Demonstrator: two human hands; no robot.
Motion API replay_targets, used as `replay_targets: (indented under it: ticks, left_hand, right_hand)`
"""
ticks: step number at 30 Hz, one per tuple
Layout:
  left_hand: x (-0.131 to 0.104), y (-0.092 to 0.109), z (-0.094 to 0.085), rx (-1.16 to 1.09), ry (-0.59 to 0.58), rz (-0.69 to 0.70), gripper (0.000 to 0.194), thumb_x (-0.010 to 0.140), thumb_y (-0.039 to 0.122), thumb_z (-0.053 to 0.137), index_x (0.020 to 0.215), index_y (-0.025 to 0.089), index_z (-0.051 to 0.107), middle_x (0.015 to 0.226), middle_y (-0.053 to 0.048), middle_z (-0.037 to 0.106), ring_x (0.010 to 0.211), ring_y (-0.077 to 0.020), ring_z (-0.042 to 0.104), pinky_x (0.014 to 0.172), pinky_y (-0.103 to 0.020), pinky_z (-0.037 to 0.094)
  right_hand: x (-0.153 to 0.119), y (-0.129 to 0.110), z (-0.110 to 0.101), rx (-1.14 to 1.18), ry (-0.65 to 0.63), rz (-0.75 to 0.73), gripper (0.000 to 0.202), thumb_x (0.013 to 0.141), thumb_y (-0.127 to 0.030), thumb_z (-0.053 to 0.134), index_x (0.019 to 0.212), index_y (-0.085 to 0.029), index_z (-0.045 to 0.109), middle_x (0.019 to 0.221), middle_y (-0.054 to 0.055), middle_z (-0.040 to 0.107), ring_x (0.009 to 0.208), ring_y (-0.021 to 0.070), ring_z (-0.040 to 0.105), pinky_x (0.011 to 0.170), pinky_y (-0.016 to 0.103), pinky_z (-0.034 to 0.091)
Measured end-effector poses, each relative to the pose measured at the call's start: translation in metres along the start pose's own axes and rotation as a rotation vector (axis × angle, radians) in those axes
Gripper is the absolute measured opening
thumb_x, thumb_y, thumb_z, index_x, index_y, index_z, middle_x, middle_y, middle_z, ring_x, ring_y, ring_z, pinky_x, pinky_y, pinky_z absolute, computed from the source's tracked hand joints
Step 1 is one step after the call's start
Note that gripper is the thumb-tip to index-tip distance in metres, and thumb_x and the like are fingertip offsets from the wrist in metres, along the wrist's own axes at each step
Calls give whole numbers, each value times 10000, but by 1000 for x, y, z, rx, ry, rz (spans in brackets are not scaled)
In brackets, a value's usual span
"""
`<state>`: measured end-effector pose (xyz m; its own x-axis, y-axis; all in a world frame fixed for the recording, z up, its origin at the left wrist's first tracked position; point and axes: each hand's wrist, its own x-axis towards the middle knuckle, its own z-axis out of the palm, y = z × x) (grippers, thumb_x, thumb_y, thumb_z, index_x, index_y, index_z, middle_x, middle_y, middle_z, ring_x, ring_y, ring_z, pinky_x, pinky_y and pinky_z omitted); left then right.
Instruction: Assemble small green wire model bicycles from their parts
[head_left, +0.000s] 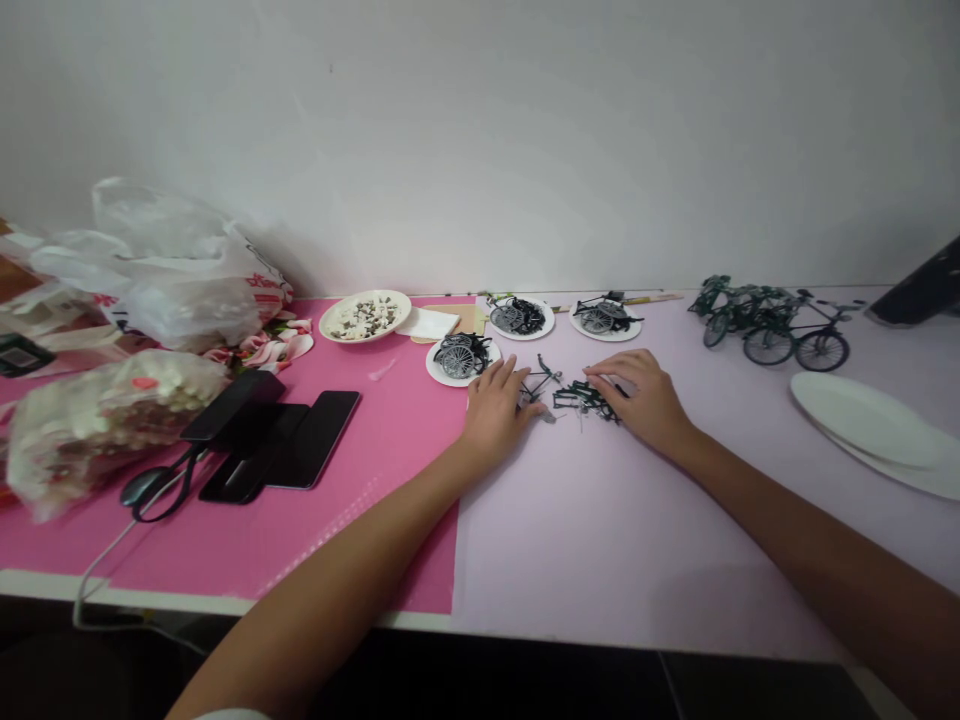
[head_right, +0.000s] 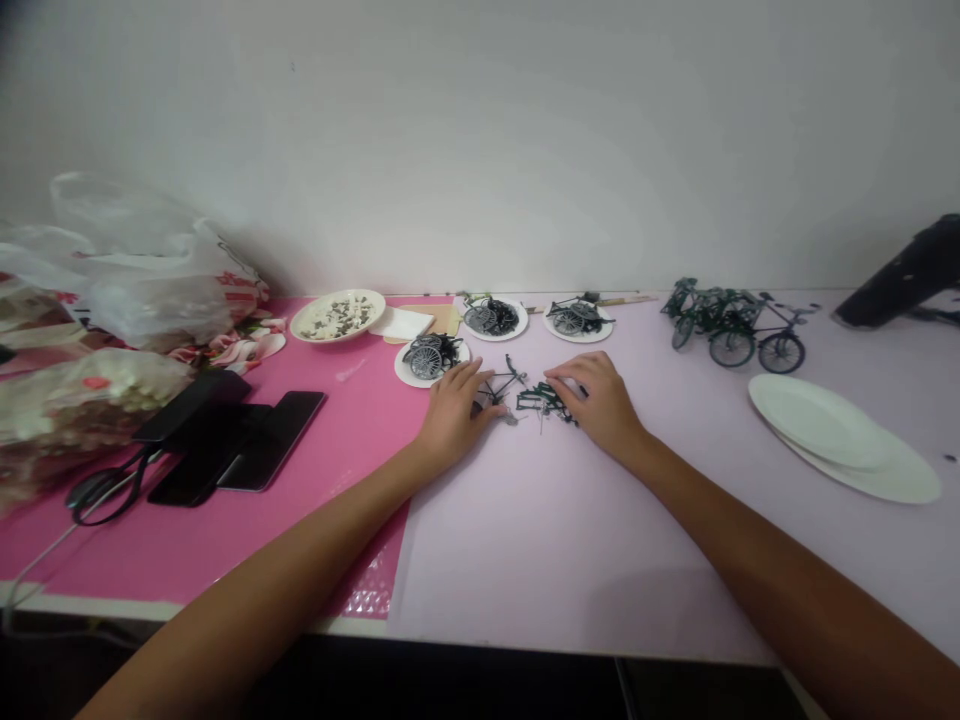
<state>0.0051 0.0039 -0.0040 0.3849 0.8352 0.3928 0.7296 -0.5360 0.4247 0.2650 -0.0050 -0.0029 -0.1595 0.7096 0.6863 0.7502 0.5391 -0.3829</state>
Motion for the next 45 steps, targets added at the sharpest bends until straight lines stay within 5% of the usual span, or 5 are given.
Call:
replay_targets:
  ticks: [10,15,22,37,45]
  left_hand:
    - [1,6,-7,-120,54,232,248,1006,405,645,1090,192,739,1052,-113,758,1056,-283,639,943,-448,493]
    - [-1,6,-5,-197,68,289,305,978,410,693,1199,199,710,1006,-104,757,989,-259,674,909,-411,537]
    - [-1,4,-4,-219,73,408,283,1059,356,530,1071,176,750,1004,-137,753,968,-240,687,881,-389,553]
    - [-3,6,-5,-268,124,403,229,1057,292,531,1048,177,729,972,-123,742,970,-231,690,886,-370,547]
    - [-5,20,-13,-808,283,124,208,949,387,719,963,180,731,941,-84,747,737,-155,703,724,-295,565]
  right_hand:
    - [-1,-40,-4,167,86,-105,117,946,-338,750,1025,-345,837,905,42,806,905,290,707,838,511,599]
    - [-3,-59,-1,255,39,-176,123,957,-299,736,1001,-345,841,885,35,812,899,278,743,841,496,622]
    - [-8,-61,4,308,51,-150,102,930,-310,777,1019,-323,826,942,38,813,894,272,752,835,487,632]
    - [-6,-61,4,258,29,-176,79,926,-320,777,997,-319,812,863,43,789,890,286,681,803,492,589]
    - [-3,-62,0,208,82,-239,198,893,-283,827,1084,-279,774,934,58,780,920,272,669,834,463,565]
